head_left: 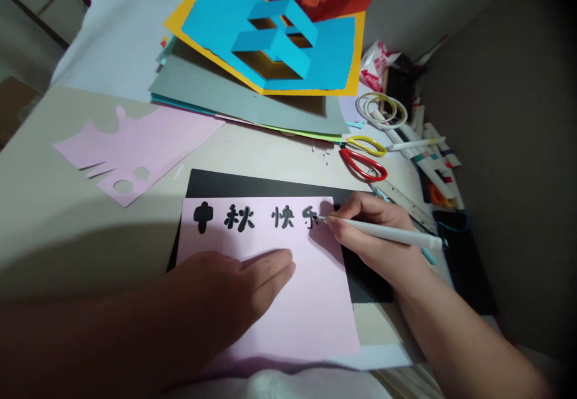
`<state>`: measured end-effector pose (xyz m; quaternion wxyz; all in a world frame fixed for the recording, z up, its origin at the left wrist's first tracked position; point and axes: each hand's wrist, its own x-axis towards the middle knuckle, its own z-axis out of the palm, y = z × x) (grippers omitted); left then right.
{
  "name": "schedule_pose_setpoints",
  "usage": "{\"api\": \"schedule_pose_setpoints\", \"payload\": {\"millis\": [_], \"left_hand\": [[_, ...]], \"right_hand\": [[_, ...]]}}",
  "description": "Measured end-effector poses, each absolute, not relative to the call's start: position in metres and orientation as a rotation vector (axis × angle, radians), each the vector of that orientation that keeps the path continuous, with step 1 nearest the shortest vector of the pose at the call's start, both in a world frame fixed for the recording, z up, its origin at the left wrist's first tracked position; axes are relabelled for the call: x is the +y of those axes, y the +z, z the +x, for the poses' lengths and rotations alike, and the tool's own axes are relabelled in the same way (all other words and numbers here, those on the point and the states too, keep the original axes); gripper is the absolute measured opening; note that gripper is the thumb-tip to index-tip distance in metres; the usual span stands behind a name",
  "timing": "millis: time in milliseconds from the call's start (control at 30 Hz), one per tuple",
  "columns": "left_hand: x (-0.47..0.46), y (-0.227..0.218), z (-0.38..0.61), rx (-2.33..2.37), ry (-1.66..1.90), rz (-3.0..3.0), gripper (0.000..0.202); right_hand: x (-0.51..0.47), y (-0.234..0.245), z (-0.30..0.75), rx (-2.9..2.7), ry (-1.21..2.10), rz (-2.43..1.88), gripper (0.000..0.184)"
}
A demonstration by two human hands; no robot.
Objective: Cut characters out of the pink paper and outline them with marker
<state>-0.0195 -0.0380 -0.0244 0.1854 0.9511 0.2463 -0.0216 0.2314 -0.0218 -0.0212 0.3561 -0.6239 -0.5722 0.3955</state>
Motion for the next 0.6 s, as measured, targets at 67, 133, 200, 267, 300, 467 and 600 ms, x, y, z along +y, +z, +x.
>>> {"api": "schedule_pose_setpoints", "payload": {"millis": [67,133,200,267,300,467,600], "left_hand": [[-0.0376,-0.0233,-0.0193,0.699,-0.069,2.682,0.075],[-0.0373,-0.0224,-0.0193,0.705,-0.06,2.684,0.075],[-0.0368,-0.0218,-0.0193,0.707,-0.06,2.685,0.073],[-0.0364,-0.0216,-0.0194,0.699,-0.075,2.682,0.072],[-0.0363,-0.0219,-0.0194,0.7,-0.081,2.68,0.071],[-0.0382,-0.0236,-0.0195,0.708,-0.06,2.67,0.077],[-0.0393,-0.0223,-0.0195,0.739,-0.061,2.678,0.079]], "right_hand": [[-0.0216,-0.0216,0.2314,-1.469,1.03,-1.614,0.024],[-0.0218,-0.0217,0.2317,-1.467,1.033,-1.613,0.024],[-0.0222,-0.0215,0.2321,-1.467,1.032,-1.613,0.024],[-0.0227,-0.0211,0.2324,-1.469,1.036,-1.613,0.024],[-0.0228,-0.021,0.2324,-1.468,1.036,-1.613,0.024],[-0.0223,-0.0214,0.2318,-1.471,1.039,-1.602,0.023],[-0.022,-0.0218,0.2306,-1.47,1.007,-1.606,0.022]]}}
